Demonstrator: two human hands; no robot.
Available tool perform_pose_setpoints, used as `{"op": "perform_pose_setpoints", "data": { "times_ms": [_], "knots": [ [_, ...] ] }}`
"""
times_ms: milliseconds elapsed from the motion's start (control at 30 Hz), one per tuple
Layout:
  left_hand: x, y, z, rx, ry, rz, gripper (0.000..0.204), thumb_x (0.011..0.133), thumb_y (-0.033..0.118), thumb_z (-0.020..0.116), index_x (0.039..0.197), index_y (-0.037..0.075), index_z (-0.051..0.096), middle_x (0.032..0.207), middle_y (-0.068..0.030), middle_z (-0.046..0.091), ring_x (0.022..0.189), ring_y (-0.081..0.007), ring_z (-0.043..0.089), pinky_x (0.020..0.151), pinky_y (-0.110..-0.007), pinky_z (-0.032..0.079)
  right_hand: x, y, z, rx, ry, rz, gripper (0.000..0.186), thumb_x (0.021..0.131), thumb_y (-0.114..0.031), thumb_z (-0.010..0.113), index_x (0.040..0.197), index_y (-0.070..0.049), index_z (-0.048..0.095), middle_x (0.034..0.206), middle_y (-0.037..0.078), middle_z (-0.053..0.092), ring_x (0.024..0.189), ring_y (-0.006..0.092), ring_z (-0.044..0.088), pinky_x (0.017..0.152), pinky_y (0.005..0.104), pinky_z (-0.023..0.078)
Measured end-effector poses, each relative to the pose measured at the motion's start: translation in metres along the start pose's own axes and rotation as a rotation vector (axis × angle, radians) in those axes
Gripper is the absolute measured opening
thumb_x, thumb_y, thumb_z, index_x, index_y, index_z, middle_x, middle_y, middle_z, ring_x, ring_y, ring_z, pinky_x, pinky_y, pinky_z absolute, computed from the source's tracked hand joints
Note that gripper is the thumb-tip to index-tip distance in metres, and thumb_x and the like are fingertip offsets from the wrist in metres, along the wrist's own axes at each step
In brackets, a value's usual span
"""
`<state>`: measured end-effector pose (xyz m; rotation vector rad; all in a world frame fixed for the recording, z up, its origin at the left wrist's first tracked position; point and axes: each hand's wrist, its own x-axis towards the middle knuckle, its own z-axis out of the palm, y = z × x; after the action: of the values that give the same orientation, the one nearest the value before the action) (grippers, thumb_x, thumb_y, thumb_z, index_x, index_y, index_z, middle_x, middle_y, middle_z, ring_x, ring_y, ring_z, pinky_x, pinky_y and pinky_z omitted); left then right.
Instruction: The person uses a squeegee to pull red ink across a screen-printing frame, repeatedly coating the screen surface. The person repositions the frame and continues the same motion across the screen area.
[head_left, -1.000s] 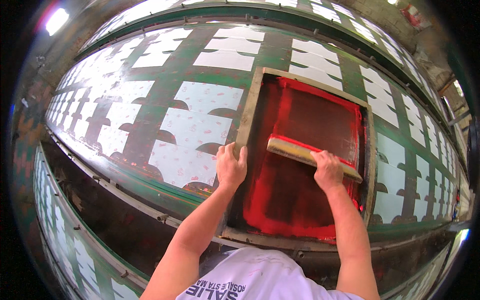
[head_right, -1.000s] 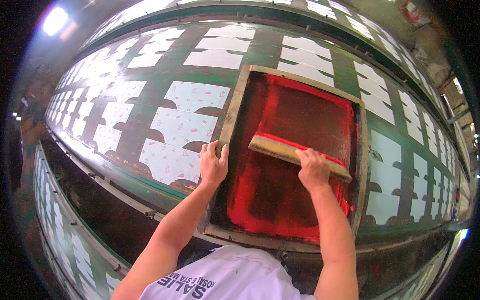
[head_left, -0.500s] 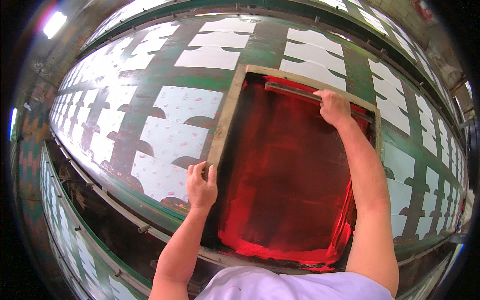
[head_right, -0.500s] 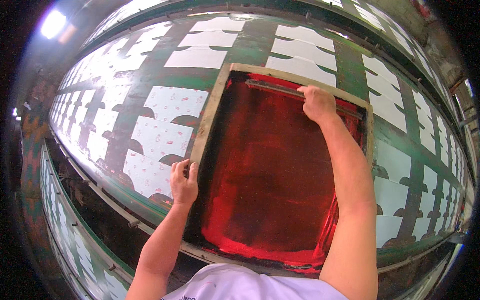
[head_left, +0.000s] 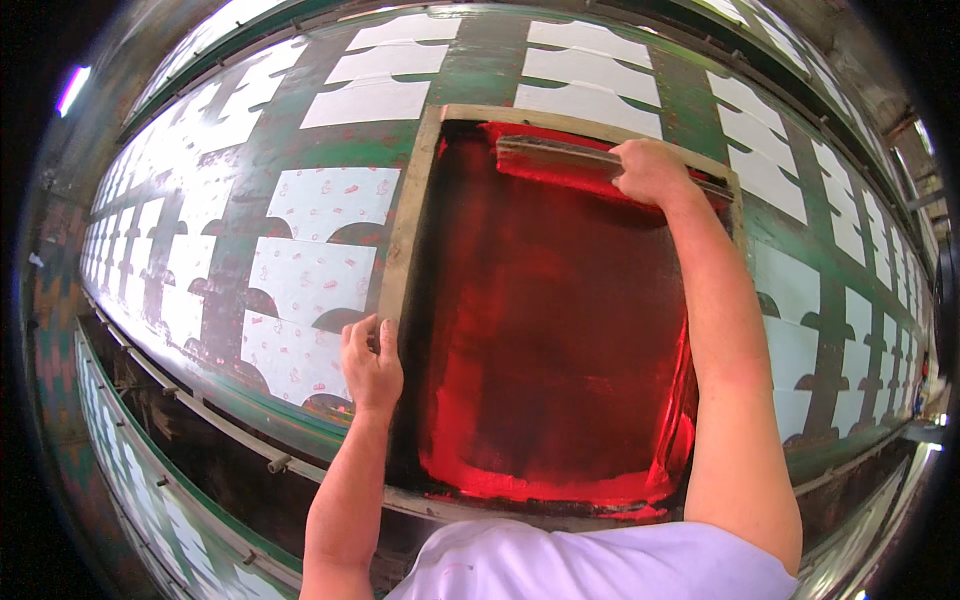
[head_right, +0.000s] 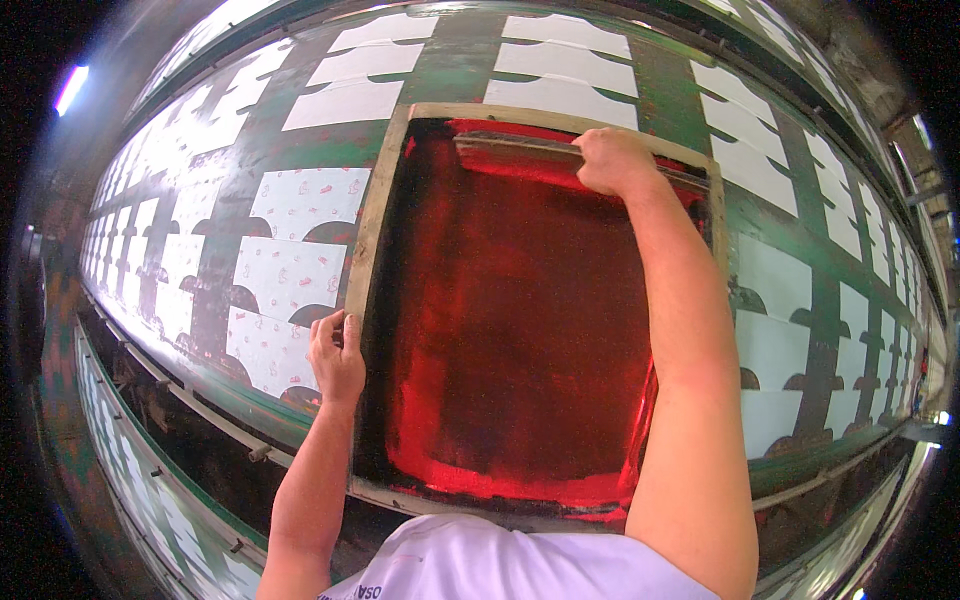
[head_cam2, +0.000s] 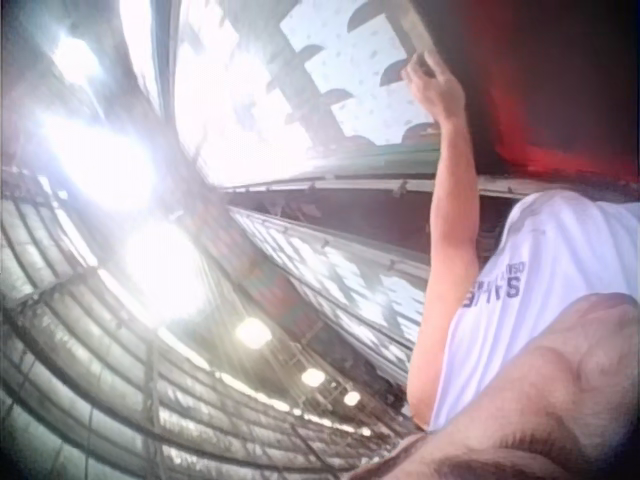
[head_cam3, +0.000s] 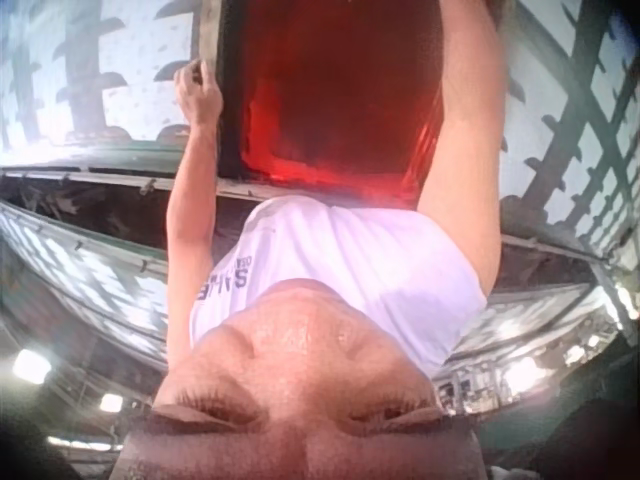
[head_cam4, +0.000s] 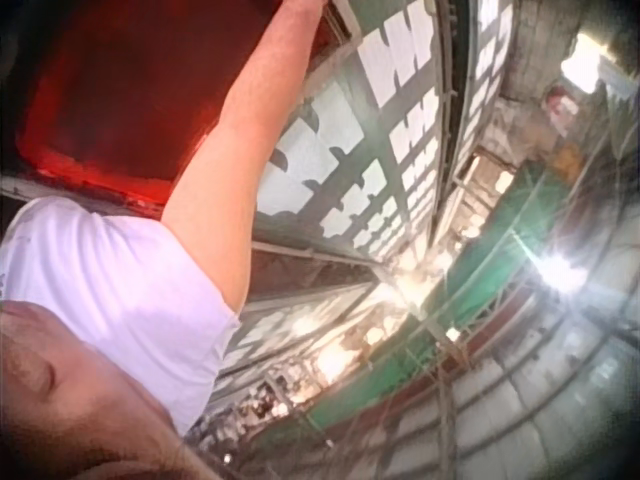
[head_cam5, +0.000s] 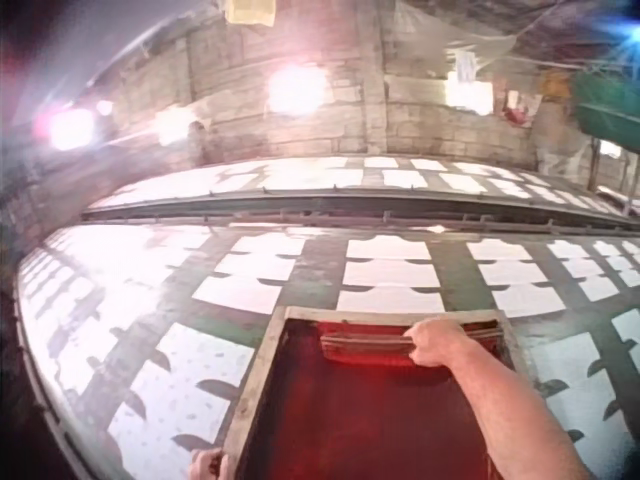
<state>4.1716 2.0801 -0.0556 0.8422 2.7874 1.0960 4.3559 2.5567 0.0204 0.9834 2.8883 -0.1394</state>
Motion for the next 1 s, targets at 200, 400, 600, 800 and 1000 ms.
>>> {"op": "perform_pose_setpoints", "data": {
  "times_ms": [200,400,600,800,1000],
  "knots": [
    [0.001,-0.006,0.001,-0.036,-0.01,0.016,0.035,0.111,0.034,0.072,0.119,0.0,0.076,0.114,-0.0175,0.071,0.101,-0.0352,0.071,0.092,-0.047,0.057,-0.08,-0.042,0.005,-0.003,-0.077,-0.071,0.032,0.084,-0.015,0.069,0.11,-0.018,0.087,0.109,0.017,0.085,0.107,0.0386,0.082,0.096,0.0542,0.065],
    [0.002,-0.012,-0.001,-0.043,-0.067,-0.001,0.04,0.111,0.038,0.069,0.124,0.0,0.075,0.122,-0.0192,0.072,0.116,-0.04,0.07,0.103,-0.05,0.054,-0.202,-0.105,0.027,0.047,-0.029,-0.098,0.029,0.084,-0.016,0.07,0.107,-0.02,0.087,0.104,0.016,0.084,0.101,0.0386,0.082,0.092,0.0536,0.066],
    [0.0,-0.019,0.001,-0.032,0.005,0.122,0.046,0.108,0.042,0.072,0.132,0.002,0.073,0.131,-0.0187,0.072,0.126,-0.0417,0.068,0.109,-0.051,0.053,-0.32,-0.173,0.041,0.105,-0.08,-0.042,0.027,0.088,-0.017,0.071,0.108,-0.021,0.087,0.105,0.013,0.083,0.101,0.0375,0.081,0.091,0.0534,0.066],
    [-0.005,-0.019,-0.003,0.053,-0.057,0.104,0.057,0.101,0.045,0.079,0.136,0.0,0.072,0.136,-0.021,0.072,0.131,-0.0432,0.067,0.115,-0.053,0.051,-0.42,-0.23,0.059,0.129,-0.078,0.021,0.028,0.089,-0.016,0.072,0.111,-0.023,0.087,0.111,0.01,0.081,0.103,0.0334,0.081,0.091,0.0518,0.066],
    [-0.012,-0.013,-0.015,0.149,-0.081,0.126,0.059,0.099,0.047,0.081,0.127,-0.003,0.072,0.13,-0.0262,0.072,0.126,-0.047,0.069,0.108,-0.055,0.057,-0.472,-0.262,0.069,0.115,0.045,0.0,0.034,0.083,-0.022,0.083,0.116,-0.018,0.084,0.112,0.009,0.077,0.112,0.0309,0.075,0.097,0.0483,0.061]
  ]
}}
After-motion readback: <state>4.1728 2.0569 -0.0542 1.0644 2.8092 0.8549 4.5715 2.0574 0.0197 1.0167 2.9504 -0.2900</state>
